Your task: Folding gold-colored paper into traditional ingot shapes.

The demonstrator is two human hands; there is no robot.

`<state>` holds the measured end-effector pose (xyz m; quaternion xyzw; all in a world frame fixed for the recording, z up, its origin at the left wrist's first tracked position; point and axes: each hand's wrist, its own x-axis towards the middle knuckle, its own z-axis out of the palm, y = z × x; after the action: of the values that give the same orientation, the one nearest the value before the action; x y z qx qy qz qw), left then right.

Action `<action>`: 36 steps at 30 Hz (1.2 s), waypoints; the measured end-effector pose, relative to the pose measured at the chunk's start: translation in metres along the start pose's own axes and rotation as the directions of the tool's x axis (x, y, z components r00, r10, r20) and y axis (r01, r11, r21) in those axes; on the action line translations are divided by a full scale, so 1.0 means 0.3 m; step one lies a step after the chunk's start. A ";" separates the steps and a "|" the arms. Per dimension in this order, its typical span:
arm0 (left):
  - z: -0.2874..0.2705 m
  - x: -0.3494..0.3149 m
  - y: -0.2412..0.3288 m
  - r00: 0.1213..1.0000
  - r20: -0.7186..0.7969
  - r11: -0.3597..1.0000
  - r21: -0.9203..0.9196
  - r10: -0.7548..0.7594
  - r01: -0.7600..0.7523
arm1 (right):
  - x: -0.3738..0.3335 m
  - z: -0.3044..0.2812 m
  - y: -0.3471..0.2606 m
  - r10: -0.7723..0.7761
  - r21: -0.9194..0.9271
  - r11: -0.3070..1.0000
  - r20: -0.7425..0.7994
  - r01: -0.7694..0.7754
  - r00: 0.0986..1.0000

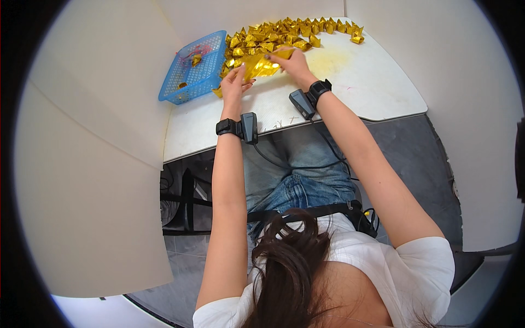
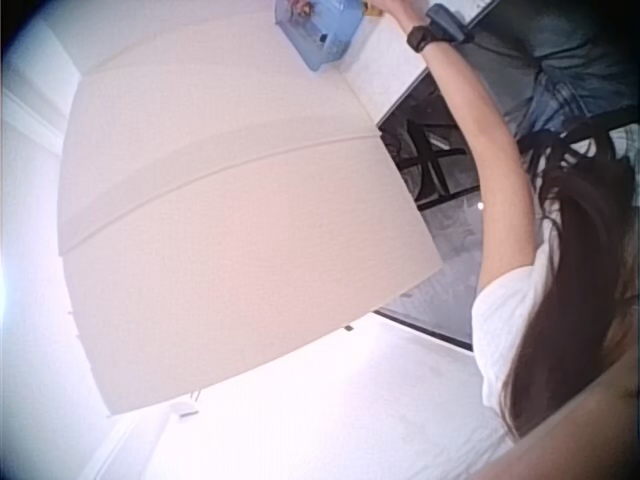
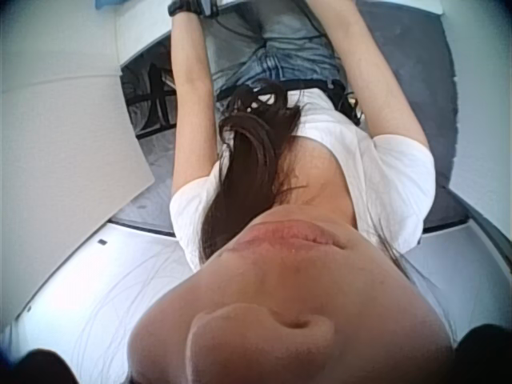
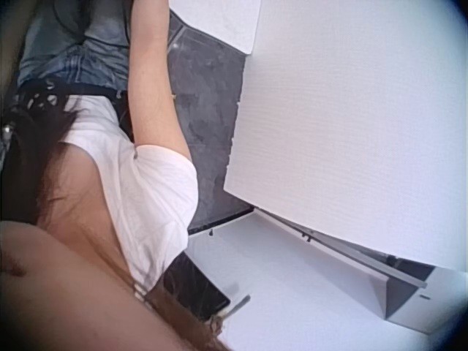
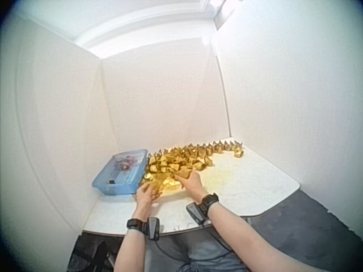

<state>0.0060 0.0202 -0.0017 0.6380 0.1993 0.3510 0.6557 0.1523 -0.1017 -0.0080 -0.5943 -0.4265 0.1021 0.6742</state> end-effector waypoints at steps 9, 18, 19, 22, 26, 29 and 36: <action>-0.022 0.020 -0.015 0.989 0.141 0.996 -0.070 -0.048 0.058 | 0.019 -0.008 0.007 0.034 0.029 0.999 -0.298 -0.027 0.954; -0.022 0.018 -0.016 0.989 0.135 0.994 -0.082 -0.055 0.067 | 0.015 -0.007 0.001 0.075 0.018 0.997 -0.280 -0.073 0.957; -0.017 0.020 -0.017 0.992 0.117 0.995 -0.084 -0.051 0.061 | 0.016 -0.011 0.005 0.074 0.017 0.997 -0.282 -0.073 0.957; -0.023 0.023 -0.021 0.994 0.099 0.993 -0.099 -0.054 0.063 | 0.015 -0.004 -0.001 0.063 0.021 0.998 -0.235 -0.059 0.970; -0.031 0.016 -0.018 0.991 0.122 0.986 -0.149 -0.060 0.078 | 0.003 0.004 -0.014 0.157 0.063 0.987 -0.152 -0.149 0.976; -0.037 0.015 -0.014 0.987 0.148 0.986 -0.144 -0.062 0.084 | -0.002 0.002 -0.019 0.149 0.070 0.988 -0.151 -0.139 0.977; -0.039 -0.007 0.001 0.977 0.211 0.999 -0.034 -0.019 0.026 | -0.010 0.006 -0.033 0.158 0.111 0.983 -0.128 -0.145 0.979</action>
<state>-0.0038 0.0268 -0.0031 0.6573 0.1295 0.2776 0.6886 0.1455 -0.1051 -0.0005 -0.5958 -0.3271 0.1338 0.7212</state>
